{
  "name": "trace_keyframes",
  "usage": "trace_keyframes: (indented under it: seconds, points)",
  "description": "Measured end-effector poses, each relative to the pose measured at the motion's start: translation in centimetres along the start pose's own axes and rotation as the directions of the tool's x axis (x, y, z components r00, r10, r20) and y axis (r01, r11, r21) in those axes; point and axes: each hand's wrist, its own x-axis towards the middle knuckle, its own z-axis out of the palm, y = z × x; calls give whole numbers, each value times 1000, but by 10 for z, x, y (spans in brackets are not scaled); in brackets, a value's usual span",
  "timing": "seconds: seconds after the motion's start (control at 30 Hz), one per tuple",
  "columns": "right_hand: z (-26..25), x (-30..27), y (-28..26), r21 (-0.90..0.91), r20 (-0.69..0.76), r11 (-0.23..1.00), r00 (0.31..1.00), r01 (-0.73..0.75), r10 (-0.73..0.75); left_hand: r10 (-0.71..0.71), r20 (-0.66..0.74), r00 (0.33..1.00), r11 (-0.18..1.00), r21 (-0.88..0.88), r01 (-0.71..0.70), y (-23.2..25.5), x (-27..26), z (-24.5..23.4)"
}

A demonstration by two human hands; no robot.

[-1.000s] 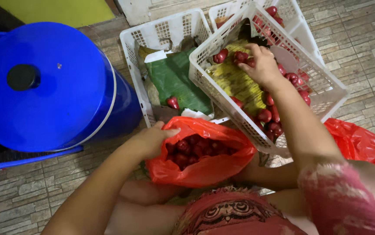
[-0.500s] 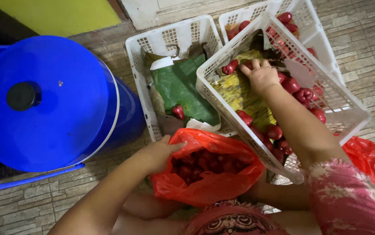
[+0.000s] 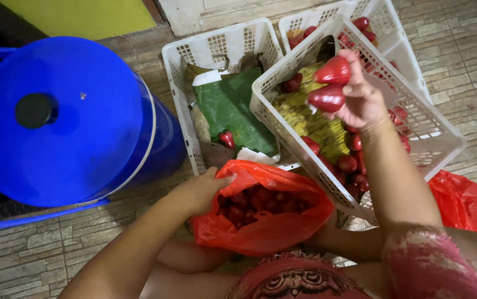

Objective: The person sorts rose apples by transferring them from white plastic crates into a red plastic bag while sitting on the floor.

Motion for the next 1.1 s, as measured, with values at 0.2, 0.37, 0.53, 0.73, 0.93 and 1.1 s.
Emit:
trace_keyframes:
  seconds: [0.2,0.37,0.53,0.73,0.93,1.1]
  points:
    - [49,9,57,106,11,993,999,51,-53,61,-123,990,998,-13,-63,-12,8,22]
    - [63,15,108,21,-72,999,996,47,-46,62,-127,990,998,22,-59,-14,9,24]
    - [72,27,152,-213,-169,977,983,33,-69,71,-132,989,997,26,-68,-15,10,29]
    - [56,26,160,-567,-137,820,973,74,-183,60,-110,992,998,-3,-61,-18,11,27]
    - [113,-26,163,-808,37,490,803,-326,595,66,-128,990,998,19,-64,-19,15,34]
    - [127,-46,207,-978,-205,-193,479,-76,854,186,3,982,976,112,-186,23,-15,27]
